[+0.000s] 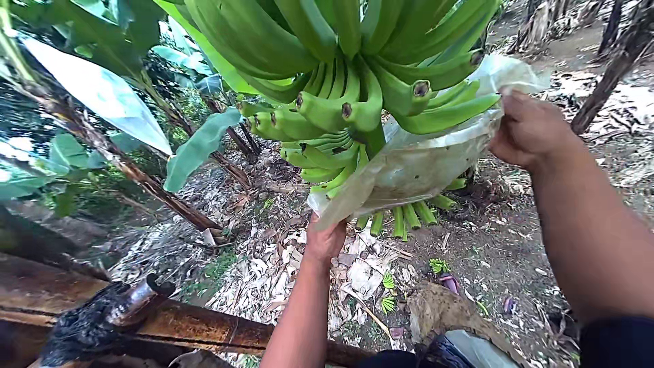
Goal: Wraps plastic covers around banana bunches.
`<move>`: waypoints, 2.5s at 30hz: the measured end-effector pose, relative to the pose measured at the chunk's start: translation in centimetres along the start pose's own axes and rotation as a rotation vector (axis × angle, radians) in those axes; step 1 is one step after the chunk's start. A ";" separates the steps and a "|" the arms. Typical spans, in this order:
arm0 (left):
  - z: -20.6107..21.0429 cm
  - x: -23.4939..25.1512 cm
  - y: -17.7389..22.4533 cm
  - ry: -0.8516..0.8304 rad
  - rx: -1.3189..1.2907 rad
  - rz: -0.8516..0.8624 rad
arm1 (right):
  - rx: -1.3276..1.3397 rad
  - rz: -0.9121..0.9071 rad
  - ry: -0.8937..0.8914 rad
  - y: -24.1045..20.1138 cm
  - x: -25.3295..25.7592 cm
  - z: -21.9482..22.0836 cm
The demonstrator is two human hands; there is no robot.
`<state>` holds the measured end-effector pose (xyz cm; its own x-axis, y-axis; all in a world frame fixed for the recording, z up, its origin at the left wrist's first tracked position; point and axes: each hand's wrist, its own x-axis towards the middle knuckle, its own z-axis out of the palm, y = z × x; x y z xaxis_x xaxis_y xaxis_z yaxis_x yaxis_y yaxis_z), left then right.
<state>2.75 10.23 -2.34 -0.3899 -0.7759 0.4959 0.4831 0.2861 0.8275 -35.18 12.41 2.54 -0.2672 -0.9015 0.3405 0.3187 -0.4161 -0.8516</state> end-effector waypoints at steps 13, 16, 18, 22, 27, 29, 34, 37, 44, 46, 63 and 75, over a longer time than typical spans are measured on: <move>-4.2 0.4 -1.1 -0.108 -0.144 -0.236 | 0.069 0.381 0.157 5.4 2.8 5.8; -2.3 2.2 -0.3 0.094 0.134 -0.381 | -0.354 0.291 -0.113 4.0 4.2 4.6; -0.3 3.4 0.8 0.146 0.190 -0.429 | -0.578 0.190 -0.257 3.5 5.3 4.2; 1.5 5.1 1.4 0.173 0.397 -0.480 | -1.088 -0.158 -0.584 1.8 6.6 5.9; 2.0 8.0 -0.5 0.356 0.867 -0.404 | -0.796 -0.042 -0.667 2.8 4.9 7.4; 0.4 9.1 -0.1 0.267 0.784 -0.373 | -0.499 0.006 -0.733 2.8 4.1 7.0; 1.3 7.3 1.4 0.378 0.054 -0.314 | -0.355 -0.014 -0.563 -0.1 -0.5 1.3; 0.4 3.1 1.0 0.504 -0.108 -0.282 | -0.654 0.264 -0.343 1.6 -7.4 -4.5; 2.4 -4.6 -1.5 0.570 0.102 -0.206 | -1.062 1.279 -0.651 18.1 -31.8 -5.4; 2.6 -6.3 -1.9 0.396 0.186 -0.195 | -1.188 1.116 -0.634 19.8 -33.0 -3.6; 3.9 -11.3 0.8 -0.542 0.652 -0.611 | -1.211 0.430 -0.497 6.6 -26.4 2.5; 5.3 -11.4 1.4 -0.221 0.549 -0.321 | -0.401 0.534 -0.114 4.3 -26.7 1.3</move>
<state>3.73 22.48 -5.41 -0.6270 -0.7538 0.1966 -0.1297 0.3499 0.9278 -25.47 34.50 -9.67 -0.0624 -0.9872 -0.1469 0.0121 0.1465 -0.9891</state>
